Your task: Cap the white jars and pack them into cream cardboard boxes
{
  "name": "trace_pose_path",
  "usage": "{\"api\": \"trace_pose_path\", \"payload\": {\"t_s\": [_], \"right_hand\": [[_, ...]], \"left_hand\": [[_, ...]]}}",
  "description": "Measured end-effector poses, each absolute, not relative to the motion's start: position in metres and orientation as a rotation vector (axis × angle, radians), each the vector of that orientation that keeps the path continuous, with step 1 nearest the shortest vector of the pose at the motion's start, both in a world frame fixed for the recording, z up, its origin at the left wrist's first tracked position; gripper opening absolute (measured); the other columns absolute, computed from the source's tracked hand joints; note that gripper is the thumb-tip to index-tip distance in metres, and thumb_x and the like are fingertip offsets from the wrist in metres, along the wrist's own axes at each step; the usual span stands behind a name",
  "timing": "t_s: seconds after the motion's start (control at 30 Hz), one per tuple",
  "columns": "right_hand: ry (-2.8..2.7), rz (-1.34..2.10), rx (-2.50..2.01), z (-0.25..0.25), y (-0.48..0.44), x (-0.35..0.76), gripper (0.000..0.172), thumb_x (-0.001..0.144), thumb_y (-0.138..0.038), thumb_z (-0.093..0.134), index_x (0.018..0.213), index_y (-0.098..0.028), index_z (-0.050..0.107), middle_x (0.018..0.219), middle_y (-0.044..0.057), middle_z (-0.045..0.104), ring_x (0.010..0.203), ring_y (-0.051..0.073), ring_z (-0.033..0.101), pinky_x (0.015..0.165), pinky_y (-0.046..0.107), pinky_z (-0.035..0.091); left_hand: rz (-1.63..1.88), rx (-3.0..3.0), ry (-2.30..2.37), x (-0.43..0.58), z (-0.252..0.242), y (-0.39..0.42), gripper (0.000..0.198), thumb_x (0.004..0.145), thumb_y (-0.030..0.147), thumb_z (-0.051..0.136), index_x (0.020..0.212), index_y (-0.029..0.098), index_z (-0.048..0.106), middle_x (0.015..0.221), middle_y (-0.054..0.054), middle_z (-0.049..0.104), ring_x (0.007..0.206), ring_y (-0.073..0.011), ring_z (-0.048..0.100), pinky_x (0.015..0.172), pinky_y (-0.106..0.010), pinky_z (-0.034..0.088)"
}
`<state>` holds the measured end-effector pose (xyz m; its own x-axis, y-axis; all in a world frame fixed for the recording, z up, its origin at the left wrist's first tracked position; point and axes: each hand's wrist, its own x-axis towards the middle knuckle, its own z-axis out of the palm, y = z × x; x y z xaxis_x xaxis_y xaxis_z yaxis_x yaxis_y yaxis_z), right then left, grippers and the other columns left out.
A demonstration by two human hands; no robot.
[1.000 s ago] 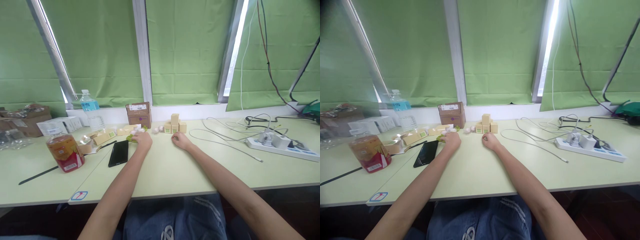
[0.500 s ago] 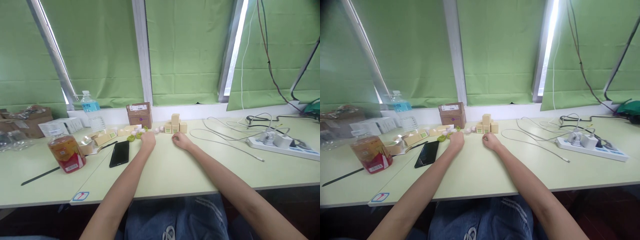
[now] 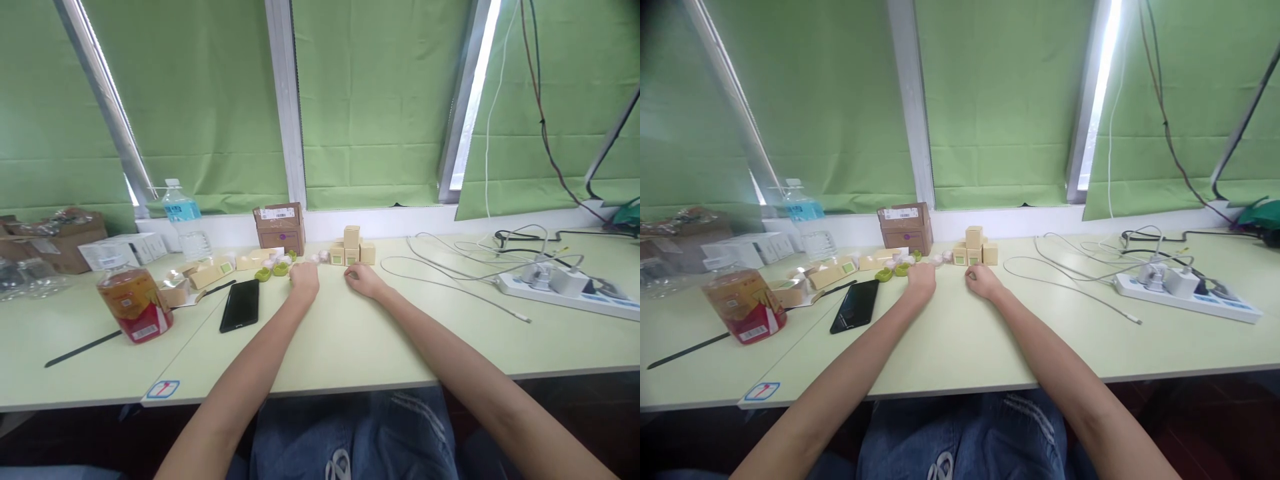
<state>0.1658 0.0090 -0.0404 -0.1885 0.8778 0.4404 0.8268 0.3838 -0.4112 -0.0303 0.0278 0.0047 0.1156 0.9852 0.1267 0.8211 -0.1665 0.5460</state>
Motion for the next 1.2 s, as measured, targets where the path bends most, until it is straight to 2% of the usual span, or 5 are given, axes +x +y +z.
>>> {"api": "trace_pose_path", "payload": {"t_s": [0.43, 0.7, 0.8, 0.97, 1.2], "right_hand": [[-2.030, 0.113, -1.481, -0.040, 0.011, 0.165, 0.019, 0.092, -0.012, 0.061, 0.102, -0.013, 0.078, 0.112, 0.014, 0.074, 0.107, 0.024, 0.068, 0.097, 0.028, 0.048], [-2.011, 0.122, -1.393, -0.042, 0.010, 0.159, 0.018, 0.090, -0.013, 0.063, 0.101, -0.013, 0.077, 0.112, 0.014, 0.074, 0.109, 0.025, 0.067, 0.101, 0.033, 0.048], [-1.934, 0.263, -1.240, -0.041, 0.009, 0.153, 0.026, 0.087, -0.015, 0.066, 0.111, -0.014, 0.075, 0.117, 0.013, 0.074, 0.113, 0.025, 0.067, 0.101, 0.036, 0.050], [-1.821, 0.629, -0.997, -0.041, 0.009, 0.148, 0.046, 0.075, -0.004, 0.062, 0.119, -0.016, 0.072, 0.116, 0.008, 0.076, 0.101, 0.020, 0.070, 0.089, 0.028, 0.056], [-1.952, 0.578, -1.048, -0.036, 0.005, 0.155, 0.021, 0.078, -0.008, 0.063, 0.095, -0.014, 0.074, 0.103, 0.007, 0.073, 0.091, 0.018, 0.067, 0.079, 0.024, 0.053]], "left_hand": [[0.511, 2.310, 2.099, -0.030, 0.005, 0.030, 0.023, 0.093, 0.025, 0.062, 0.103, 0.012, 0.077, 0.101, -0.025, 0.076, 0.113, -0.0357, 0.071, 0.090, -0.042, 0.055], [0.572, 2.445, 2.001, -0.029, -0.001, 0.024, 0.023, 0.094, 0.019, 0.057, 0.102, 0.010, 0.076, 0.107, -0.024, 0.075, 0.109, -0.0349, 0.071, 0.091, -0.039, 0.052], [0.705, 2.473, 1.858, -0.016, -0.007, 0.019, 0.027, 0.098, 0.025, 0.051, 0.106, 0.014, 0.074, 0.110, -0.019, 0.076, 0.106, -0.0308, 0.071, 0.087, -0.036, 0.052], [0.999, 2.279, 1.399, 0.003, -0.015, 0.017, 0.022, 0.096, 0.025, 0.052, 0.096, 0.014, 0.071, 0.094, -0.009, 0.078, 0.084, -0.0210, 0.072, 0.074, -0.029, 0.051], [0.906, 2.549, 1.256, -0.013, -0.016, 0.018, 0.018, 0.094, 0.026, 0.056, 0.087, 0.018, 0.070, 0.090, -0.009, 0.075, 0.085, -0.0237, 0.068, 0.077, -0.032, 0.049]]}}
